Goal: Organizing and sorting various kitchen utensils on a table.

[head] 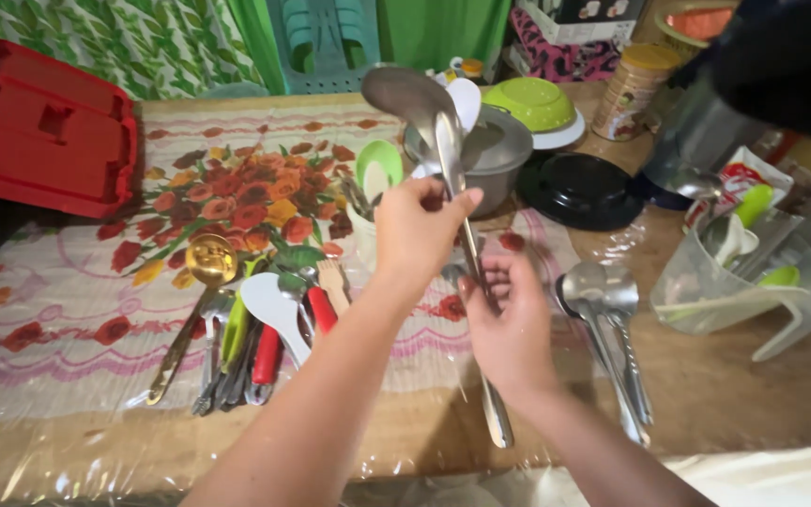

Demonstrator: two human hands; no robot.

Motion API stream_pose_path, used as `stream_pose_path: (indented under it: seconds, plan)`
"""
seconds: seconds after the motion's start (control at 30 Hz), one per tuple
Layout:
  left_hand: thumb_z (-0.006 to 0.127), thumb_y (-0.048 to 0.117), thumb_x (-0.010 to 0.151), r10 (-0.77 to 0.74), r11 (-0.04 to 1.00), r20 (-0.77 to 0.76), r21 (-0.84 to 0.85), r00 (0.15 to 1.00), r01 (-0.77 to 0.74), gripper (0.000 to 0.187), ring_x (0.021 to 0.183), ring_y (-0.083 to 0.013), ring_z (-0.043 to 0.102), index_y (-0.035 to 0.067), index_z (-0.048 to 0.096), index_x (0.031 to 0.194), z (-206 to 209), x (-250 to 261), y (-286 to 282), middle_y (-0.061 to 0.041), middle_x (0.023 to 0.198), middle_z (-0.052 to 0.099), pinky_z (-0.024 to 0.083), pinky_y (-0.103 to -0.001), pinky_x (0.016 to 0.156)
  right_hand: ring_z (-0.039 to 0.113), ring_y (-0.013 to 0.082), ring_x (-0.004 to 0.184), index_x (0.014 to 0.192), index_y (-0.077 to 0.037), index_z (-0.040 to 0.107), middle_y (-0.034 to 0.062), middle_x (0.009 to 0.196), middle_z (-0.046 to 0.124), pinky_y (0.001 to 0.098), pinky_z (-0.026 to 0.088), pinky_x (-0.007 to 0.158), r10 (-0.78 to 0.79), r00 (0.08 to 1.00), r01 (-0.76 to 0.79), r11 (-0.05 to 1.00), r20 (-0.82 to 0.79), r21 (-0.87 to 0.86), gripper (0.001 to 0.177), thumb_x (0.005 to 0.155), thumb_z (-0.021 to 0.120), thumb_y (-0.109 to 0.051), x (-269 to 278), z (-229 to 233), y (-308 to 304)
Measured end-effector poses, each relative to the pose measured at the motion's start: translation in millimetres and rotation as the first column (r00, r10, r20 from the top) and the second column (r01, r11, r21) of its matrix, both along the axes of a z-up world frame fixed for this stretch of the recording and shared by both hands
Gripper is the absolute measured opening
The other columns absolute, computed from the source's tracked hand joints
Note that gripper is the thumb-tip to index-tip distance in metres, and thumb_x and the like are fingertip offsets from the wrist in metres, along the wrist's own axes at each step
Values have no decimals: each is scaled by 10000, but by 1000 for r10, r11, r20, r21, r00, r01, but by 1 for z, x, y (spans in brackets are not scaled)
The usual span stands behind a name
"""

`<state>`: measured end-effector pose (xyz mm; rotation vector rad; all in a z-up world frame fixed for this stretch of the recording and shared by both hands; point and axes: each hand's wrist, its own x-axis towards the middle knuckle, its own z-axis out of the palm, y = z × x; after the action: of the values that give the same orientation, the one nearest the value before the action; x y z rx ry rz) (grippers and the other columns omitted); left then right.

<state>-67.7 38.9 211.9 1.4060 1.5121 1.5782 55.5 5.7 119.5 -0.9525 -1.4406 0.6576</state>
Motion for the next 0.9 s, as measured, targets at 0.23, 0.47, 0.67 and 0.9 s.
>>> stream_pose_path:
  seconds: [0.23,0.47,0.67,0.9]
  plan:
    - [808,294,798,-16,996,-29,-85,999,14,300,531,-133,625,1,749,820,-42,40,-3,-69,633,698,513,-325,539,615,96,761,1074,-15,613,41,898,675,242,525,671,-105,994,108,985,27,-131,217,885,720,-2,36,-29,-20]
    - [772,244,800,-87,990,-104,-118,991,74,252,673,-267,729,14,752,899,-85,70,1,-148,744,741,554,-393,657,654,119,778,1130,10,617,66,901,690,266,540,683,-152,986,163,964,67,-211,236,906,682,-22,67,-58,-20]
    - [778,239,779,-148,932,-130,-349,981,94,240,765,-309,761,14,757,859,-123,86,0,-181,781,743,579,-406,722,696,142,767,1120,4,661,90,878,746,290,553,702,-127,981,170,922,144,-347,228,894,639,-7,84,-83,-15]
    - [816,255,799,-128,876,-261,-483,957,-15,261,872,-374,738,10,759,869,-163,90,9,-231,856,727,570,-439,780,718,218,740,1039,2,703,148,813,753,345,554,689,29,988,62,829,153,-556,179,886,610,13,95,-124,7]
